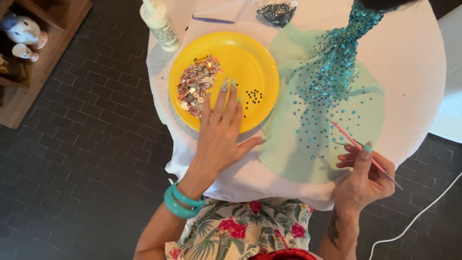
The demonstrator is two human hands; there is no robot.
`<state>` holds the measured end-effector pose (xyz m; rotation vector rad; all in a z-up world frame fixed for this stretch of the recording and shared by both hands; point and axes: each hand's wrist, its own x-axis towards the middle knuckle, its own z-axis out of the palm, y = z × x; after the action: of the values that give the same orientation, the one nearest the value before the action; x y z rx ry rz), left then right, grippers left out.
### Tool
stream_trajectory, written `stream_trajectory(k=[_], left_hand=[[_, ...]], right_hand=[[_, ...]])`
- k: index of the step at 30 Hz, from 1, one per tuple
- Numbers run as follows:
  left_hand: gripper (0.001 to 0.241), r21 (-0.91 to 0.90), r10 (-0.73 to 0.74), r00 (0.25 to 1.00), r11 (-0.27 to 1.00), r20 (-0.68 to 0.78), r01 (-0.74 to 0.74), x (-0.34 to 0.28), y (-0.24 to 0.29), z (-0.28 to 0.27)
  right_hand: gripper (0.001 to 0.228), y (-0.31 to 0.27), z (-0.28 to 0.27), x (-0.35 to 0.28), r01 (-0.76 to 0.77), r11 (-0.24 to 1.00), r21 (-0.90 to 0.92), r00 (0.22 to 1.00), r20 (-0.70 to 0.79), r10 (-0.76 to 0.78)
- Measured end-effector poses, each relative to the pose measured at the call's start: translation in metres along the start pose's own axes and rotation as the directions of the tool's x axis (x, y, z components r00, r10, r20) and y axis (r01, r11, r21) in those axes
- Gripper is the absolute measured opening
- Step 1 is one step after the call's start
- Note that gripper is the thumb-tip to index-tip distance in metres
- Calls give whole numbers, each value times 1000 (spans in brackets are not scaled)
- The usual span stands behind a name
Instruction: Applying decorative rhinestones to a garment using a precision picker tool.
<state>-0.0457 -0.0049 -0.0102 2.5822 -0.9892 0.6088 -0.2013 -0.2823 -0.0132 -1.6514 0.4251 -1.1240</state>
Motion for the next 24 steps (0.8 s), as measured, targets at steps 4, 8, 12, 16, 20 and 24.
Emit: stream_trajectory(k=[4,8,12,16,20,24], left_hand=[[112,33,-22,995,999,96,19,16,15,24],[111,55,-6,994,998,108,1,28,20,42],[52,-126,-5,1000,992,16,7,42,-8,65],[19,-284,36,998,958,-44,-47,55,-39,51],[7,-404,70,996,911,-46,-83,68,-49,54],[15,-493,-47,990,870,-132,-24,81,-59,57]], right_hand=[[26,-1,2,0,21,1000,23,1000,4,-21],[26,1,0,0,-21,999,31,1000,-7,21],[24,1,-1,1,-36,999,29,999,4,35],[22,4,-3,1,-48,998,40,999,24,47],[22,5,-3,1,-40,998,48,999,35,38],[22,8,-3,2,-20,998,52,999,33,18]])
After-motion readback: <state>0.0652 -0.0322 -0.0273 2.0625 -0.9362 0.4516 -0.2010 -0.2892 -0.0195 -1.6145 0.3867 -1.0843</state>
